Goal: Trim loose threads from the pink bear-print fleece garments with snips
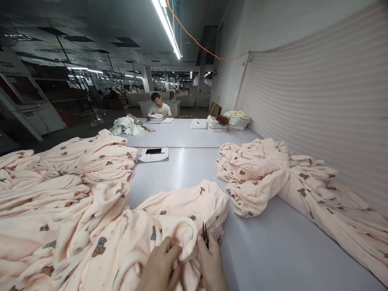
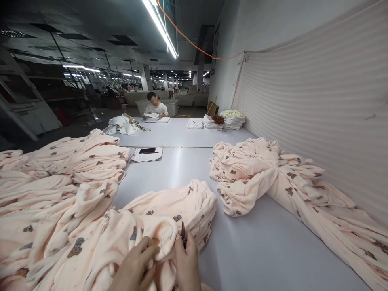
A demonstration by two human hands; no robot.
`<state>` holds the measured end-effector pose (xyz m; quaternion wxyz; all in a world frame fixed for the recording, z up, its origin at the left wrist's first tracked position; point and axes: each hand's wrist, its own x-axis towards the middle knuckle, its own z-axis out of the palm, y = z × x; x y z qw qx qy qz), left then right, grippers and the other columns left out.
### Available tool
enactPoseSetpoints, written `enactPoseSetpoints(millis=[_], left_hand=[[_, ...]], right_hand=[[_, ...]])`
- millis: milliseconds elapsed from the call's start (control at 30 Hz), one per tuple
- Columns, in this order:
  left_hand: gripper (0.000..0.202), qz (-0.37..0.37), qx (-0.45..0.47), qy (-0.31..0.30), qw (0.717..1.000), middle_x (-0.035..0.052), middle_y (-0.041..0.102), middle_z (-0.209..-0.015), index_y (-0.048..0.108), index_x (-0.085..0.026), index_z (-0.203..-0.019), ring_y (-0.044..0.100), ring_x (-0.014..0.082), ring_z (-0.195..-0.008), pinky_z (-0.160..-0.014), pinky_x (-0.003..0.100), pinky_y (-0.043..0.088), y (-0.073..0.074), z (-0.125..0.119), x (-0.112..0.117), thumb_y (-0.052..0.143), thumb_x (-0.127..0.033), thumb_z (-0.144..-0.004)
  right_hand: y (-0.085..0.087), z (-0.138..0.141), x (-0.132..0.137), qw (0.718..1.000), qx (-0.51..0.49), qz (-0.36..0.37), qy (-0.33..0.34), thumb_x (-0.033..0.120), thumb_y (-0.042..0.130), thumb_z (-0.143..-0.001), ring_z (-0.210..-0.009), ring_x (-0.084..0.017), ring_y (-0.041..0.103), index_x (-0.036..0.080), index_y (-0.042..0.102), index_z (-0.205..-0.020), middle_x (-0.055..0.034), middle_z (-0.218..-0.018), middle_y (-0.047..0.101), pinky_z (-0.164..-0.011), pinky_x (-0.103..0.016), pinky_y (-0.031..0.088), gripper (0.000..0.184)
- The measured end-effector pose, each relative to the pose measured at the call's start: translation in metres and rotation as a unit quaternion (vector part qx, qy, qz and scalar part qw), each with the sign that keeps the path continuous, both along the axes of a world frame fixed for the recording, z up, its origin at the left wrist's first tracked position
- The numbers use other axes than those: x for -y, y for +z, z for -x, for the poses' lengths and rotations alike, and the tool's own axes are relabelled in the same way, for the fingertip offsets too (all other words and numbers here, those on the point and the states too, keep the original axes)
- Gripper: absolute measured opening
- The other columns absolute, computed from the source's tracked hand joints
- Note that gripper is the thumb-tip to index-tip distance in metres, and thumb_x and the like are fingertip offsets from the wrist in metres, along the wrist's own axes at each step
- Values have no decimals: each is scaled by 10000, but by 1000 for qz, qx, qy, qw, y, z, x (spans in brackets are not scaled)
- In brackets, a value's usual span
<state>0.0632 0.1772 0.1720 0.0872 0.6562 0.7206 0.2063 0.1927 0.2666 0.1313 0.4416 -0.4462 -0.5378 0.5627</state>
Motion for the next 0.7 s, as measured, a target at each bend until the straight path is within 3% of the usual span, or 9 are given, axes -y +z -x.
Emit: enactPoseSetpoints(millis=[133, 300, 433, 567, 700], left_hand=[[173, -48, 95, -6, 994, 62, 616, -986, 563, -231, -915, 618, 208, -871, -763, 324, 488, 7, 7, -2, 411, -164, -866], [180, -47, 152, 4, 987, 78, 626, -970, 588, -217, -942, 613, 225, -902, -810, 340, 480, 3, 5, 1, 421, -252, -883], [294, 35, 277, 50, 959, 69, 677, -1032, 613, -202, -1061, 610, 240, -978, -870, 330, 461, 13, 9, -4, 440, -344, -869], [265, 119, 401, 70, 906, -2, 673, -814, 647, -187, -863, 605, 212, -859, -808, 289, 460, 24, 20, -16, 456, -369, -844], [211, 156, 451, 64, 876, -23, 632, -794, 621, -191, -837, 584, 192, -846, -804, 296, 468, 22, 29, -13, 473, -343, -840]], right_hand=[[17, -12, 0, 991, 80, -98, 41, 401, 601, -818, -702, -176, 651, 201, 671, -805, -20, -739, 703, -656, -213, 512, 212], [16, -26, 14, 955, 160, -241, 64, 365, 609, -806, -782, -206, 685, 286, 704, -1007, -31, -896, 723, -686, -230, 518, 237], [15, -23, 12, 950, 176, -253, 54, 353, 554, -869, -785, -199, 691, 278, 730, -919, -33, -858, 736, -687, -217, 516, 197], [11, -11, 8, 959, 130, -249, 47, 347, 549, -866, -807, -187, 679, 255, 709, -925, -32, -859, 718, -708, -206, 501, 194], [-1, -2, 18, 939, 173, -290, 69, 363, 566, -825, -734, -197, 674, 265, 710, -945, -35, -839, 712, -643, -227, 485, 211]])
